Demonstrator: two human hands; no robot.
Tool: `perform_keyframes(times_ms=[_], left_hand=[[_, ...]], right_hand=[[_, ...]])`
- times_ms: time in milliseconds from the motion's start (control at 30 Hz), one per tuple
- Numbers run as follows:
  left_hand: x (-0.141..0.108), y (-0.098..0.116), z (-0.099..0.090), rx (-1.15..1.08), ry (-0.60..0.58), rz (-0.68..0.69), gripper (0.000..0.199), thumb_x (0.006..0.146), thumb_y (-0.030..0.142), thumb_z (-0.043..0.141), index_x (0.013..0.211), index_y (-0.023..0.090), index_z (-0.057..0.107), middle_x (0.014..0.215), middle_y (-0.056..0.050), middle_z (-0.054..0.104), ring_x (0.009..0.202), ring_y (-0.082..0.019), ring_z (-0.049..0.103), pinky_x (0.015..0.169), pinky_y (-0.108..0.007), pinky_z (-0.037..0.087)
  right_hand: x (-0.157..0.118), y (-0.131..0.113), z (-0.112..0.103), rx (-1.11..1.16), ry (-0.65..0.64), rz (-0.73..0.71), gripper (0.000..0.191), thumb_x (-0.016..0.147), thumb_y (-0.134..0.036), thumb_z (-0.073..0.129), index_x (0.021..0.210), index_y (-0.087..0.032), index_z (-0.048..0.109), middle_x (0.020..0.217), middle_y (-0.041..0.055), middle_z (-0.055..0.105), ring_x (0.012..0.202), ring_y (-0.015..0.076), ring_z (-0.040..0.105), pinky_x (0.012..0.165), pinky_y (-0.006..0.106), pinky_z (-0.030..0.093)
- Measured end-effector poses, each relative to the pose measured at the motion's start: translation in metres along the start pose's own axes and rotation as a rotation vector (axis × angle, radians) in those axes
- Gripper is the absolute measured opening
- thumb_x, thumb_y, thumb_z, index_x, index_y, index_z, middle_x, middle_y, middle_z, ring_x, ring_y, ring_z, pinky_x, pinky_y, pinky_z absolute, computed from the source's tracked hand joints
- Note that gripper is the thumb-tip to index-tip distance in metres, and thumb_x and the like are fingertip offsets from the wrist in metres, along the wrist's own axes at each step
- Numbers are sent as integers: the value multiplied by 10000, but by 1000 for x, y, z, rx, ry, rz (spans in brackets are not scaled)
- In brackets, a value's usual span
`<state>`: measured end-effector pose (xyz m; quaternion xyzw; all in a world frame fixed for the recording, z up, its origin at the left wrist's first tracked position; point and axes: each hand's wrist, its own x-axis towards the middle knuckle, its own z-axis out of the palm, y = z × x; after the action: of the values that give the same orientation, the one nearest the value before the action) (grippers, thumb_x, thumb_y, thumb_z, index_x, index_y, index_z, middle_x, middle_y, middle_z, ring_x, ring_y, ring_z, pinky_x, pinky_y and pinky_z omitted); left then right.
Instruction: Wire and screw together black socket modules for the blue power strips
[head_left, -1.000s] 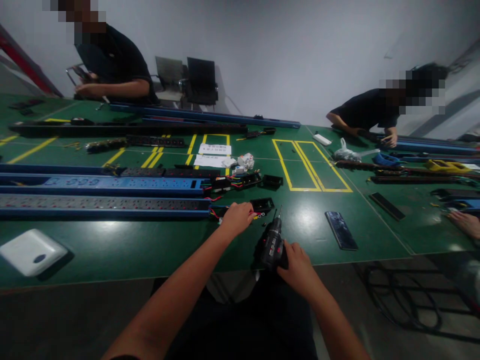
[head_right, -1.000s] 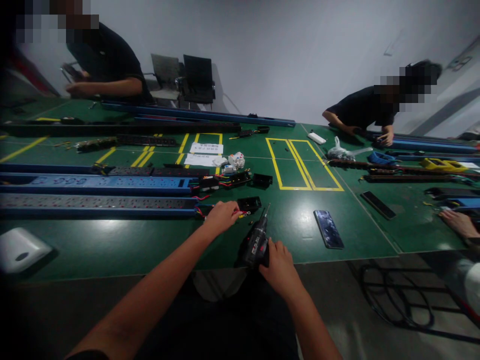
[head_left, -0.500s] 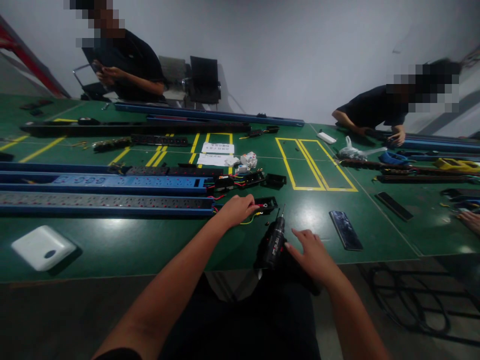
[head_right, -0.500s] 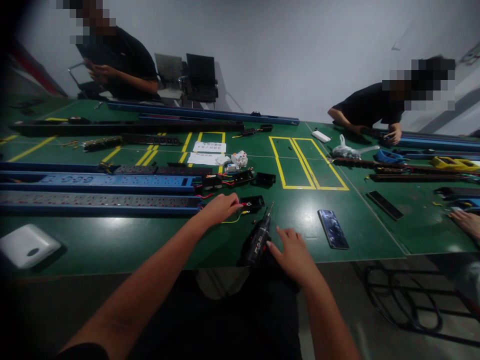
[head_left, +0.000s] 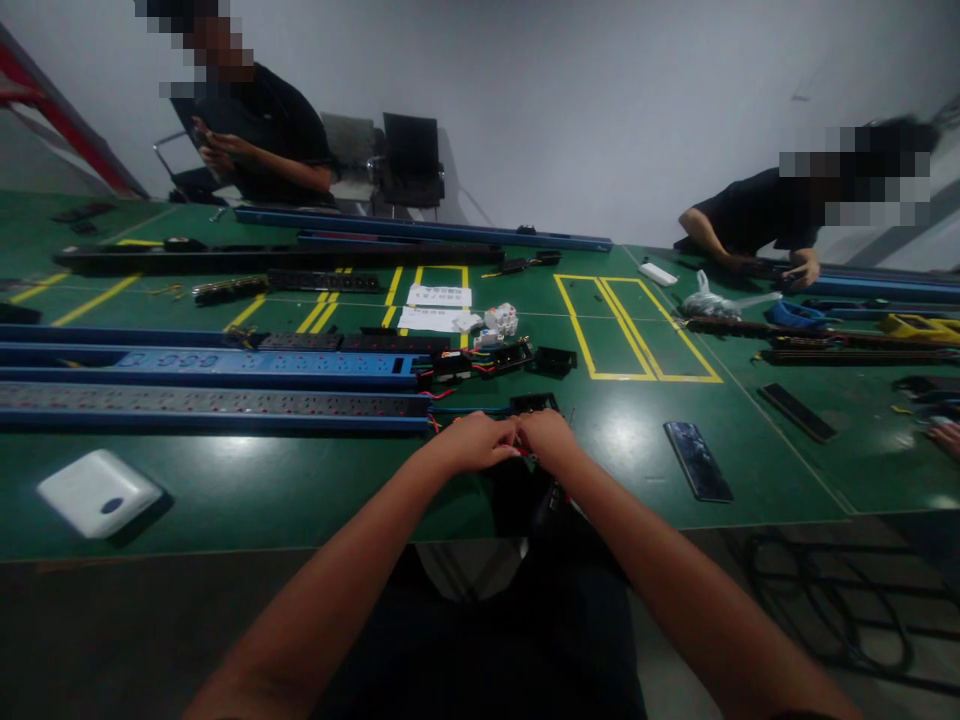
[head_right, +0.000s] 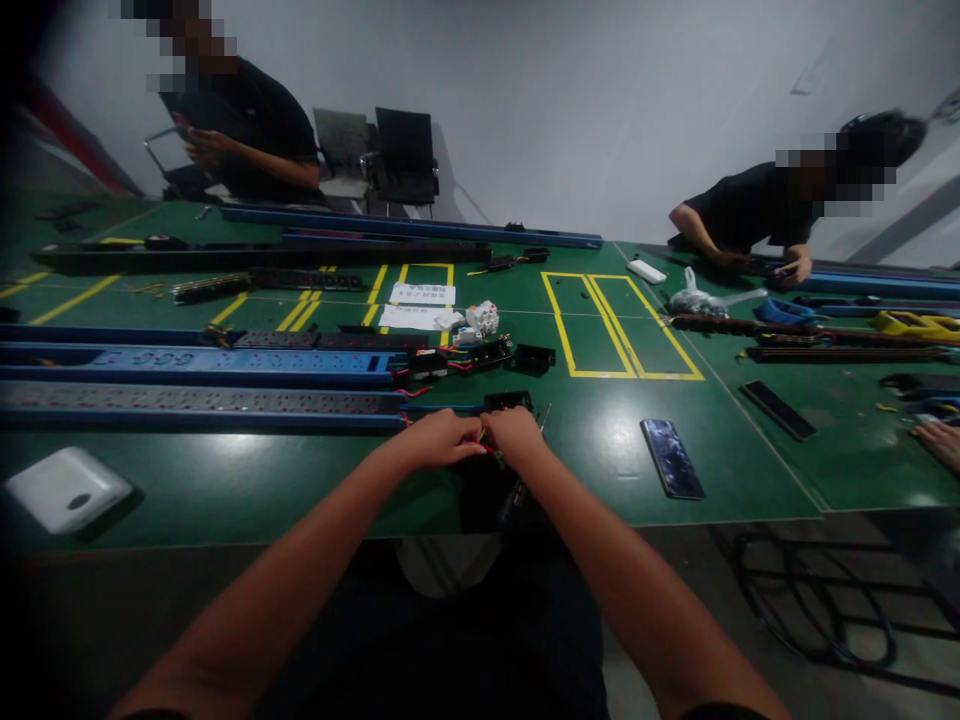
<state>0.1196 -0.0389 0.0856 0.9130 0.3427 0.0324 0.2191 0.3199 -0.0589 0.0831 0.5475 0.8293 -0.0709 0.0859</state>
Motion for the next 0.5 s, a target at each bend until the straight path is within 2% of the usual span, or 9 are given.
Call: perform_keyframes(times_ms=[133,267,333,400,500], left_hand=[[-2,7,19,108,-44,21,131,979,386,717,965,264,760,965,-79,818,932,-307,765,880,-399,533],[4,8,22,54,-50,10,268,1005,497,681,988,243,764,1036,-107,801,982,-315,764,881,-407,562],[8,6,20,14,5,-58,277,1024,487,649,1072,234,749,1137,-122,776,1040,-311,754,891,-398,573],[13,5,18,-2,101,-149,265,1018,398,651,1207,221,703,1251,-133,734,1110,-301,740,935,-387,573],[21,1,19,-11,204,-258,368,999,310,665,1345,195,613,1376,-159,673,1165,-292,729,974,-382,565]], right_hand=[[2,-3,-2,-27,16,-4,269,1076,-187,518,1179,-153,764,1177,175,823,1130,299,758,948,364,488],[2,-1,-9,-20,60,19,279,1097,-220,501,1221,-183,748,1232,150,810,1151,285,735,968,356,481],[2,2,-16,-8,88,29,275,1098,-238,503,1218,-200,747,1236,137,804,1162,284,719,977,357,475],[3,5,-23,5,115,37,256,1086,-236,519,1200,-205,746,1212,128,802,1160,283,708,973,353,468],[6,8,-29,29,154,52,253,1071,-214,521,1193,-210,743,1203,117,796,1144,272,699,959,340,460]])
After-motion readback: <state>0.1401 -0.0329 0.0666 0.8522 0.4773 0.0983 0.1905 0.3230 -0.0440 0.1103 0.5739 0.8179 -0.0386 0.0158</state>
